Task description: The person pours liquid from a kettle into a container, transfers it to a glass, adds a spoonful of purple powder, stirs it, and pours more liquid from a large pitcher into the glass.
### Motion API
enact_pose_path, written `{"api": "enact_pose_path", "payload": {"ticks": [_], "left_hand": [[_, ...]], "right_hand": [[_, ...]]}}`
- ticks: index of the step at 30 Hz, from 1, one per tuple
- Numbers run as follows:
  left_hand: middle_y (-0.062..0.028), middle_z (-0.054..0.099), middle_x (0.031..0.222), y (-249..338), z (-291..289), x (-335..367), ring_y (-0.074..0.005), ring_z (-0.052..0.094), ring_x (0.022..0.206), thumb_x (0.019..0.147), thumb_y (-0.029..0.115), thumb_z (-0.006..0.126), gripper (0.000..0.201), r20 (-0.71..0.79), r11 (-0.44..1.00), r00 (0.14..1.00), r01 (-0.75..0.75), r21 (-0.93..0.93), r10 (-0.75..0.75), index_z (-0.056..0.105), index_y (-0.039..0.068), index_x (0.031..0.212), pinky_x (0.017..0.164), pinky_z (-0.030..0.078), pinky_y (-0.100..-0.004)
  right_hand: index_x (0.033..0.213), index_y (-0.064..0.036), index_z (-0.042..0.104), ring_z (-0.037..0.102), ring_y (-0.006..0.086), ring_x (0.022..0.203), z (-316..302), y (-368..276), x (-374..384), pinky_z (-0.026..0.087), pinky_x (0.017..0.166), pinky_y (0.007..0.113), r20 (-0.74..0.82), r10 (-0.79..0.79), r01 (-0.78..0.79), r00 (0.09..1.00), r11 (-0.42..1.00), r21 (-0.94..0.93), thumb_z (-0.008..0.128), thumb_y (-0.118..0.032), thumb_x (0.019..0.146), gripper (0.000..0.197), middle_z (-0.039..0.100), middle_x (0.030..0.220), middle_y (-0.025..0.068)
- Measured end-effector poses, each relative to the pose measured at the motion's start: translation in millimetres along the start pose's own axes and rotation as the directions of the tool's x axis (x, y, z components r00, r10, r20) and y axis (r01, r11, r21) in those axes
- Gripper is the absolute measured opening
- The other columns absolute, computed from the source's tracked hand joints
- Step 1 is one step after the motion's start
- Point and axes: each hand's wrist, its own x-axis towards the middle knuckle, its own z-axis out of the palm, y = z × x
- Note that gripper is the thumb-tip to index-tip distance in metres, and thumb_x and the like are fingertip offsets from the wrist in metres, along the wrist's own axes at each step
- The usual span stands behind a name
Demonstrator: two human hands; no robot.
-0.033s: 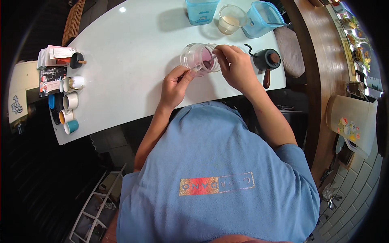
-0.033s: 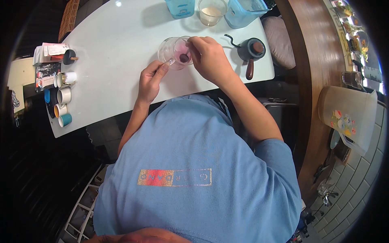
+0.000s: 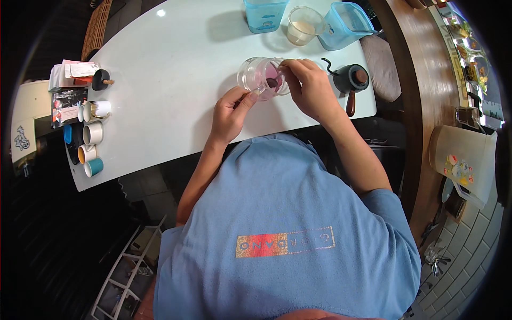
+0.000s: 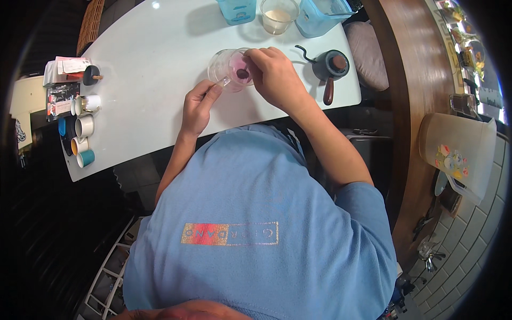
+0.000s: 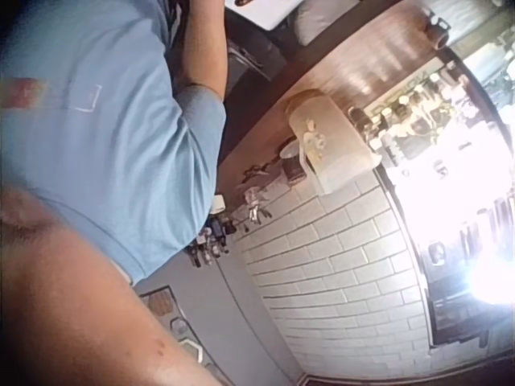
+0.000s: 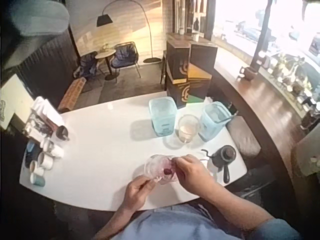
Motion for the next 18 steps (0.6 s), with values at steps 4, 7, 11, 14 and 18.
{"api": "enact_pose_path", "payload": {"ticks": [4, 7, 11, 14, 18], "left_hand": [[0.0028, 0.049, 0.071, 2.6, 1.4, -0.3, -0.0056, 0.041, 0.064, 0.091, 0.019, 0.059, 0.021, -0.001, 0.999, 1.0, -0.006, -0.033, 0.006, 0.062, 0.0, 0.083, 0.058, 0.034, -0.0205], [0.003, 0.049, 0.07, 3.2, 1.7, -0.9, -0.0055, 0.041, 0.065, 0.091, 0.019, 0.059, 0.021, -0.011, 1.0, 1.0, 0.007, -0.03, -0.007, 0.062, 0.0, 0.083, 0.059, 0.034, -0.0204], [0.0033, 0.049, 0.07, -0.9, 1.1, -2.1, -0.0053, 0.04, 0.064, 0.091, 0.019, 0.059, 0.021, -0.048, 0.998, 0.999, 0.005, -0.062, -0.008, 0.062, 0.001, 0.083, 0.058, 0.033, -0.0205], [0.0037, 0.048, 0.07, -3.5, 1.2, -1.6, -0.0051, 0.039, 0.064, 0.091, 0.019, 0.059, 0.02, -0.056, 1.0, 0.998, -0.024, -0.012, 0.023, 0.062, 0.001, 0.084, 0.058, 0.033, -0.0203], [0.0039, 0.048, 0.07, -0.5, 0.0, -1.2, -0.005, 0.039, 0.064, 0.091, 0.019, 0.059, 0.02, -0.054, 0.999, 0.999, -0.004, -0.052, 0.002, 0.062, 0.0, 0.084, 0.057, 0.033, -0.0205]], "right_hand": [[0.096, -0.0036, 0.061, 0.055, 0.028, 0.073, -6.0, 0.0, 8.9, 0.046, 0.067, 0.036, 0.126, -0.235, 0.249, 0.964, 0.963, -0.106, 0.061, -0.003, 0.08, 0.016, 0.062, 0.08, 0.0103], [0.095, -0.0043, 0.061, 0.054, 0.027, 0.073, -9.2, -2.2, 12.8, 0.045, 0.069, 0.036, 0.169, -0.317, 0.342, 0.933, 0.928, -0.146, 0.062, -0.003, 0.078, 0.017, 0.061, 0.079, 0.0087], [0.093, -0.0037, 0.061, 0.057, 0.0274, 0.072, -9.3, -2.7, 12.2, 0.046, 0.069, 0.036, 0.154, -0.224, 0.246, 0.962, 0.959, -0.142, 0.063, -0.007, 0.078, 0.016, 0.063, 0.075, 0.0088], [0.09, -0.0004, 0.062, 0.061, 0.029, 0.069, 0.0, -0.3, 3.7, 0.048, 0.065, 0.037, -0.009, 0.099, -0.1, 0.995, 0.994, -0.052, 0.06, -0.011, 0.083, 0.013, 0.064, 0.073, 0.0127], [0.093, 0.0012, 0.063, 0.063, 0.0225, 0.059, -0.9, -6.1, 1.9, 0.049, 0.06, 0.032, 0.055, 0.355, -0.358, 0.933, 0.93, 0.077, 0.053, -0.014, 0.089, 0.019, 0.064, 0.071, 0.0141]]}}
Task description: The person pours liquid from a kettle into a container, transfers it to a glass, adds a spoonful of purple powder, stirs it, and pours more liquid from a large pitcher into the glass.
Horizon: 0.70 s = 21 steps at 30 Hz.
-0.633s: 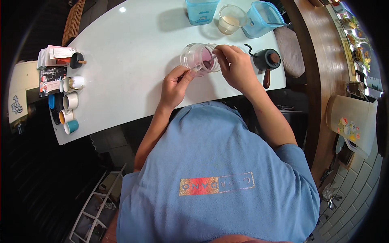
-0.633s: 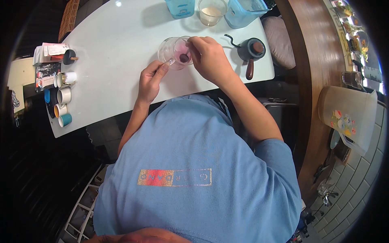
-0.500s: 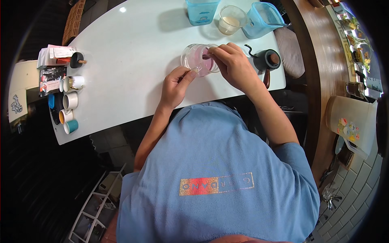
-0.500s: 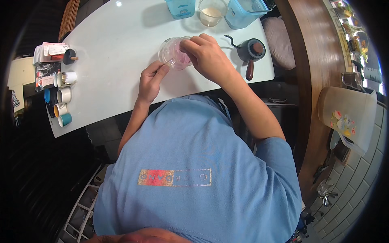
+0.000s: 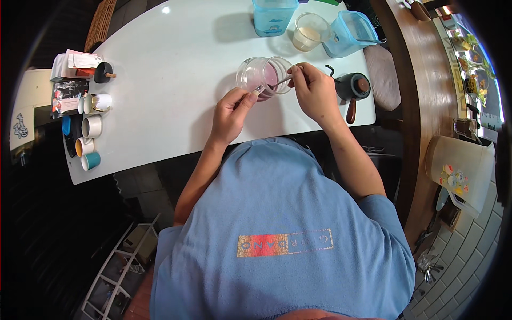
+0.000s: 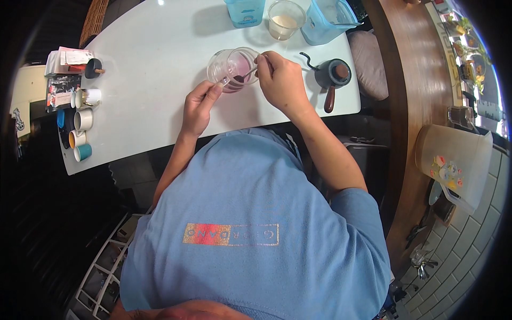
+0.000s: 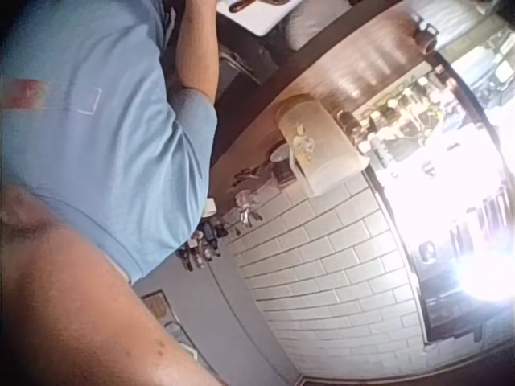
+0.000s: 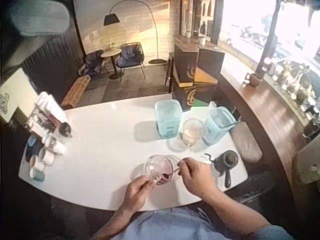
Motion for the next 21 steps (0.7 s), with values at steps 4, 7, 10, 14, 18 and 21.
{"api": "enact_pose_path", "payload": {"ticks": [4, 7, 10, 14, 18, 21], "left_hand": [[0.0033, 0.05, 0.072, 4.1, -0.1, 0.7, -0.0049, 0.041, 0.065, 0.091, 0.019, 0.059, 0.02, 0.021, 1.0, 1.0, -0.002, 0.004, 0.002, 0.063, 0.0, 0.086, 0.058, 0.034, -0.0205], [0.003, 0.051, 0.073, 2.2, 1.5, 0.2, -0.0049, 0.042, 0.066, 0.091, 0.019, 0.059, 0.02, 0.023, 1.0, 1.0, 0.011, 0.011, -0.011, 0.063, 0.0, 0.088, 0.059, 0.035, -0.0201], [0.0029, 0.051, 0.073, -3.6, 3.1, 0.1, -0.0051, 0.042, 0.066, 0.091, 0.02, 0.059, 0.02, 0.014, 1.0, 1.0, 0.005, 0.005, -0.005, 0.063, 0.0, 0.087, 0.06, 0.035, -0.0202], [0.0032, 0.048, 0.07, -2.4, 3.3, 0.4, -0.0054, 0.04, 0.065, 0.091, 0.019, 0.06, 0.02, 0.021, 1.0, 1.0, -0.002, -0.004, 0.002, 0.062, 0.0, 0.085, 0.058, 0.034, -0.0214], [0.0035, 0.047, 0.07, -5.1, 1.5, -0.1, -0.0054, 0.039, 0.064, 0.091, 0.019, 0.059, 0.02, 0.004, 1.0, 1.0, -0.023, 0.004, 0.023, 0.062, 0.0, 0.085, 0.057, 0.033, -0.0218], [0.0035, 0.048, 0.07, -3.8, 0.9, -0.5, -0.0052, 0.04, 0.064, 0.091, 0.019, 0.059, 0.02, 0.004, 1.0, 1.0, 0.003, 0.014, -0.003, 0.062, 0.0, 0.085, 0.057, 0.033, -0.0214]], "right_hand": [[0.093, 0.0011, 0.062, 0.064, 0.0286, 0.065, 0.0, -5.9, 2.3, 0.049, 0.062, 0.035, 0.019, -0.032, 0.033, 0.999, 0.999, -0.042, 0.053, -0.014, 0.089, 0.017, 0.065, 0.073, 0.0157], [0.092, 0.0006, 0.061, 0.063, 0.033, 0.069, 1.8, -3.7, 5.3, 0.049, 0.063, 0.039, -0.001, -0.193, 0.192, 0.981, 0.976, -0.107, 0.055, -0.009, 0.086, 0.013, 0.064, 0.077, 0.0168], [0.094, -0.0024, 0.06, 0.061, 0.0328, 0.072, 1.2, -4.8, 6.1, 0.048, 0.064, 0.04, 0.035, -0.333, 0.334, 0.942, 0.929, -0.16, 0.057, -0.007, 0.083, 0.012, 0.063, 0.079, 0.0151], [0.093, -0.0057, 0.061, 0.058, 0.0321, 0.074, 1.5, -3.9, 9.4, 0.047, 0.066, 0.04, 0.067, -0.53, 0.531, 0.845, 0.82, -0.214, 0.058, -0.005, 0.081, 0.012, 0.06, 0.078, 0.0123], [0.092, -0.0049, 0.061, 0.058, 0.0318, 0.073, -2.5, -6.4, 8.8, 0.047, 0.066, 0.04, 0.128, -0.533, 0.547, 0.836, 0.799, -0.249, 0.059, -0.005, 0.08, 0.012, 0.06, 0.076, 0.0123], [0.09, -0.0018, 0.062, 0.059, 0.0317, 0.07, -0.4, -1.6, 6.2, 0.047, 0.064, 0.039, 0.055, -0.468, 0.469, 0.882, 0.863, -0.188, 0.059, -0.006, 0.081, 0.011, 0.061, 0.073, 0.0137]]}}
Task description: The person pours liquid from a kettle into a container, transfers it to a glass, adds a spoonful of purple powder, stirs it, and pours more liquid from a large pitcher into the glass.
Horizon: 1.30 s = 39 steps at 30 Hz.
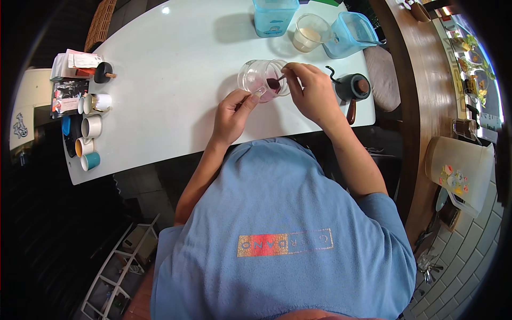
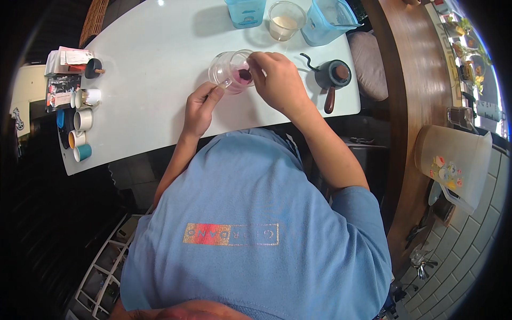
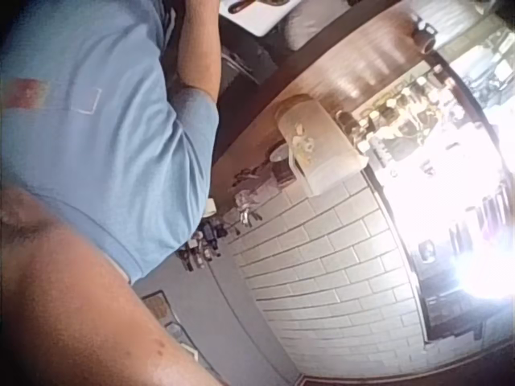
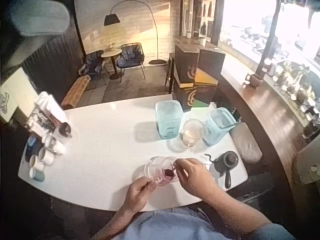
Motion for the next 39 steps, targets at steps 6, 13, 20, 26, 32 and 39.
{"api": "enact_pose_path", "payload": {"ticks": [6, 13, 20, 26, 32, 39], "left_hand": [[0.0031, 0.048, 0.07, 7.5, 1.7, 1.0, -0.005, 0.04, 0.064, 0.091, 0.018, 0.059, 0.02, -0.001, 1.0, 1.0, -0.003, -0.022, 0.003, 0.062, 0.0, 0.083, 0.058, 0.033, -0.0211], [0.0035, 0.048, 0.071, 0.8, 2.3, 0.7, -0.0051, 0.039, 0.065, 0.091, 0.018, 0.059, 0.02, 0.02, 1.0, 1.0, -0.002, -0.014, 0.003, 0.063, 0.0, 0.084, 0.058, 0.033, -0.0208], [0.0044, 0.048, 0.07, 4.7, 3.0, 2.6, -0.0044, 0.039, 0.065, 0.091, 0.019, 0.059, 0.02, 0.013, 0.998, 1.0, 0.023, -0.051, -0.023, 0.063, 0.001, 0.085, 0.059, 0.033, -0.0202], [0.0041, 0.05, 0.071, 6.9, 3.3, 1.6, -0.0042, 0.04, 0.065, 0.092, 0.019, 0.059, 0.021, -0.004, 1.0, 1.0, 0.016, -0.024, -0.016, 0.064, 0.001, 0.085, 0.059, 0.033, -0.02], [0.0045, 0.051, 0.071, 6.7, 1.9, 3.0, -0.0038, 0.04, 0.065, 0.091, 0.019, 0.059, 0.02, 0.0, 0.999, 1.0, 0.024, -0.046, -0.024, 0.064, 0.001, 0.085, 0.058, 0.033, -0.0199], [0.0051, 0.049, 0.07, -1.3, 2.1, 3.5, -0.0036, 0.039, 0.065, 0.092, 0.019, 0.058, 0.02, 0.028, 0.995, 0.999, 0.017, -0.101, -0.015, 0.063, 0.001, 0.086, 0.058, 0.032, -0.0201]], "right_hand": [[0.088, 0.003, 0.062, 0.061, 0.0341, 0.063, 0.0, -5.8, -2.0, 0.048, 0.059, 0.038, 0.048, 0.493, -0.493, 0.869, 0.851, 0.181, 0.057, -0.01, 0.084, 0.015, 0.063, 0.073, 0.0196], [0.091, -0.0009, 0.063, 0.06, 0.0312, 0.072, 0.9, 2.4, -0.7, 0.048, 0.068, 0.038, -0.044, 0.195, -0.194, 0.98, 0.981, 0.027, 0.058, -0.009, 0.083, 0.012, 0.064, 0.079, 0.0149], [0.09, -0.0029, 0.062, 0.054, 0.0291, 0.072, -2.6, 2.7, 6.0, 0.046, 0.068, 0.036, 0.019, -0.095, 0.096, 0.995, 0.993, -0.068, 0.062, -0.003, 0.077, 0.013, 0.061, 0.079, 0.0098], [0.087, 0.002, 0.061, 0.06, 0.0316, 0.073, 3.3, 0.7, -1.1, 0.048, 0.066, 0.039, -0.067, 0.211, -0.203, 0.975, 0.974, 0.101, 0.059, -0.006, 0.081, 0.01, 0.064, 0.08, 0.0151], [0.087, 0.0032, 0.06, 0.061, 0.0348, 0.074, -0.5, -4.1, 3.1, 0.048, 0.066, 0.041, 0.075, 0.499, -0.504, 0.864, 0.853, 0.136, 0.057, -0.009, 0.085, 0.013, 0.064, 0.08, 0.0178], [0.097, -0.0017, 0.062, 0.057, 0.0287, 0.074, 0.5, 4.3, 5.4, 0.048, 0.067, 0.036, 0.021, -0.009, 0.009, 1.0, 1.0, -0.012, 0.06, -0.006, 0.083, 0.015, 0.061, 0.082, 0.0111]]}}
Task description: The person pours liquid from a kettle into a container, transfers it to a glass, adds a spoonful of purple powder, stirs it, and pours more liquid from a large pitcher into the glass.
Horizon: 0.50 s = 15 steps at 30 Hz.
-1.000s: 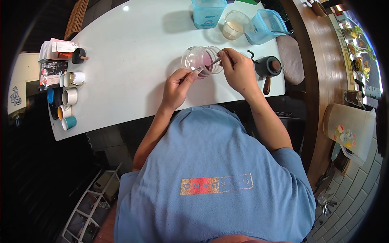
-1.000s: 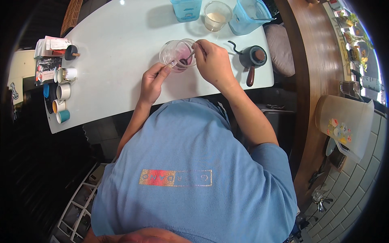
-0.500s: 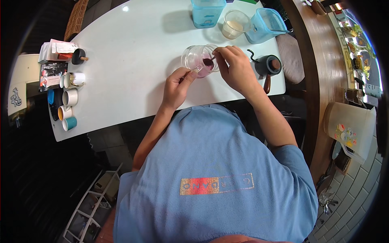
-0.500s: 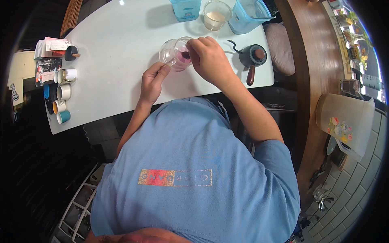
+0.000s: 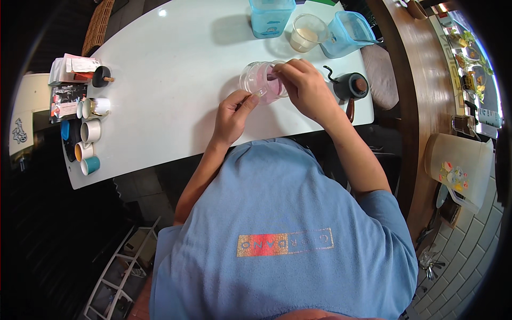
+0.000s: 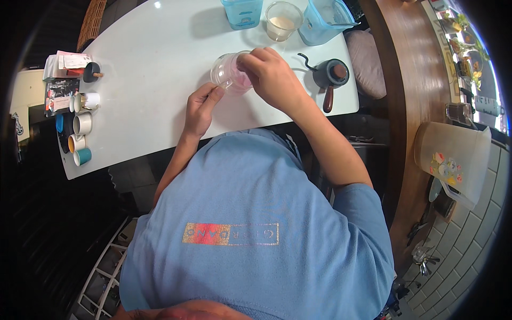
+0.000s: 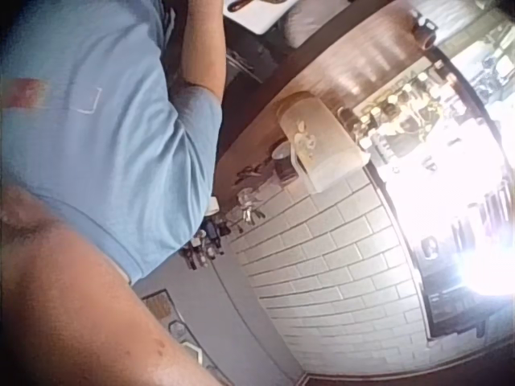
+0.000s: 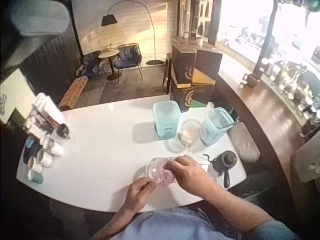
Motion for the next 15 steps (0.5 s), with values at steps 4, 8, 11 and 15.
{"api": "enact_pose_path", "payload": {"ticks": [4, 8, 11, 15], "left_hand": [[0.0055, 0.047, 0.069, 2.0, 0.5, 0.5, -0.0031, 0.037, 0.064, 0.092, 0.02, 0.057, 0.021, -0.002, 1.0, 1.0, -0.012, 0.007, 0.012, 0.062, 0.001, 0.085, 0.057, 0.031, -0.0199], [0.0061, 0.045, 0.069, 4.7, 2.2, 1.2, -0.0028, 0.036, 0.063, 0.093, 0.02, 0.057, 0.022, -0.027, 1.0, 0.999, -0.023, -0.004, 0.023, 0.062, 0.001, 0.084, 0.056, 0.029, -0.0194], [0.0063, 0.045, 0.068, 3.5, -0.5, 0.4, -0.0027, 0.035, 0.063, 0.093, 0.019, 0.057, 0.021, -0.026, 0.999, 0.999, -0.019, 0.028, 0.02, 0.062, 0.001, 0.084, 0.056, 0.029, -0.0194], [0.0061, 0.045, 0.068, 8.8, 0.2, 1.3, -0.0027, 0.035, 0.063, 0.093, 0.019, 0.057, 0.021, -0.024, 1.0, 0.999, -0.022, 0.011, 0.022, 0.062, 0.001, 0.083, 0.056, 0.029, -0.0195]], "right_hand": [[0.095, -0.0031, 0.062, 0.056, 0.027, 0.083, -6.2, -5.5, 5.6, 0.047, 0.07, 0.036, 0.138, -0.148, 0.158, 0.979, 0.985, -0.065, 0.062, -0.005, 0.079, 0.016, 0.06, 0.09, 0.0081], [0.092, -0.005, 0.059, 0.056, 0.0272, 0.077, -5.0, -4.6, 6.8, 0.047, 0.069, 0.037, 0.108, -0.139, 0.152, 0.984, 0.982, -0.116, 0.063, -0.007, 0.075, 0.017, 0.059, 0.082, 0.0091], [0.092, -0.0009, 0.061, 0.058, 0.0273, 0.066, -0.7, -1.4, 0.2, 0.048, 0.063, 0.035, -0.038, 0.131, -0.131, 0.991, 0.991, -0.012, 0.061, -0.008, 0.083, 0.012, 0.062, 0.079, 0.0128], [0.086, 0.0012, 0.058, 0.06, 0.0354, 0.066, -1.6, -6.8, -2.5, 0.047, 0.06, 0.041, 0.018, 0.453, -0.451, 0.891, 0.883, 0.13, 0.058, -0.009, 0.083, 0.011, 0.061, 0.074, 0.0193]]}}
